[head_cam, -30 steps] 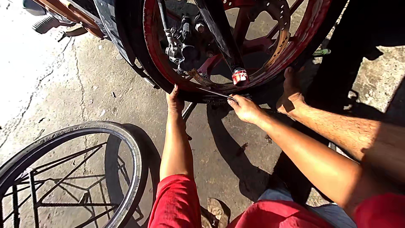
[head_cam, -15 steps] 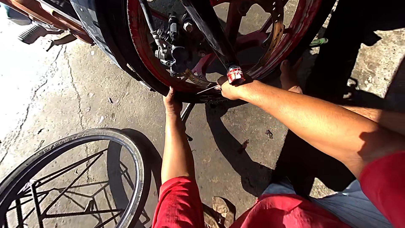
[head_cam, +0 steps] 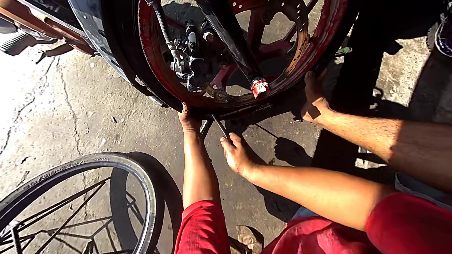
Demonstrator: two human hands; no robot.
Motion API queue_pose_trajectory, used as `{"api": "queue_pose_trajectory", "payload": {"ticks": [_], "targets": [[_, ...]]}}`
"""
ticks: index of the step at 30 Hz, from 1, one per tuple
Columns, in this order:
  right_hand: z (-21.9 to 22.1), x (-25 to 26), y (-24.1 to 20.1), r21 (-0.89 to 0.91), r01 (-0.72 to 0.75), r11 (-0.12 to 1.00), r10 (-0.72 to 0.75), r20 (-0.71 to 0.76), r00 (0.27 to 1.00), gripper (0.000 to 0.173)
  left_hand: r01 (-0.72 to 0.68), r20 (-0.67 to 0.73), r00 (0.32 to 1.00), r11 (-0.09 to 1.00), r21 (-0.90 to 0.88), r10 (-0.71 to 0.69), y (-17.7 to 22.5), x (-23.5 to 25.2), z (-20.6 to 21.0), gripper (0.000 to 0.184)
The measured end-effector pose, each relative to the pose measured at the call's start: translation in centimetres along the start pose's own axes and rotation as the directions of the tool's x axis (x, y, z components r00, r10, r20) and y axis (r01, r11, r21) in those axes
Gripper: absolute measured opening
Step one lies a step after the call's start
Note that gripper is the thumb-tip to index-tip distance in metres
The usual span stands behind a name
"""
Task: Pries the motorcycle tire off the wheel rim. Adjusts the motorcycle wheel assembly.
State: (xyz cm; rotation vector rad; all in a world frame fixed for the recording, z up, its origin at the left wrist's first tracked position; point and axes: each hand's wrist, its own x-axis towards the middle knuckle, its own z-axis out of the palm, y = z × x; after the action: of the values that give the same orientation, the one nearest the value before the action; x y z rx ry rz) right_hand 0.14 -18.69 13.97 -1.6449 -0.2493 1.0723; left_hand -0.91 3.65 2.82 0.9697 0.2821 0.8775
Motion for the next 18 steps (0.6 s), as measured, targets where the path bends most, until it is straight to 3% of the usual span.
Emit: {"api": "queue_pose_trajectory", "payload": {"ticks": [3,8,10,13,18], "targets": [[1.4,-0.2,1.9,-0.085,0.077,0.993,-0.082,-0.06,0.995,0.028,0.009,0.001,1.0,1.0,0.011,-0.009,0.0,-0.1,-0.1,0.071],[3.7,-0.5,3.3,-0.151,0.081,0.985,-0.098,-0.108,0.989,0.035,-0.001,-0.023,1.0,0.999,0.042,0.002,-0.2,0.4,-0.6,0.078],[4.8,-0.2,4.0,-0.188,0.025,0.982,-0.045,-0.102,0.994,0.037,-0.001,-0.026,1.0,0.999,0.047,0.002,-0.1,0.4,-0.5,0.078],[6.1,1.3,6.1,-0.278,-0.166,0.946,0.155,-0.061,0.986,0.041,0.025,-0.038,0.999,0.998,0.062,-0.022,0.5,-0.2,0.2,0.083],[6.6,3.5,7.4,-0.158,-0.191,0.969,0.194,0.006,0.981,0.044,0.027,-0.041,0.999,0.997,0.077,-0.024,0.3,0.7,0.1,0.084]]}}
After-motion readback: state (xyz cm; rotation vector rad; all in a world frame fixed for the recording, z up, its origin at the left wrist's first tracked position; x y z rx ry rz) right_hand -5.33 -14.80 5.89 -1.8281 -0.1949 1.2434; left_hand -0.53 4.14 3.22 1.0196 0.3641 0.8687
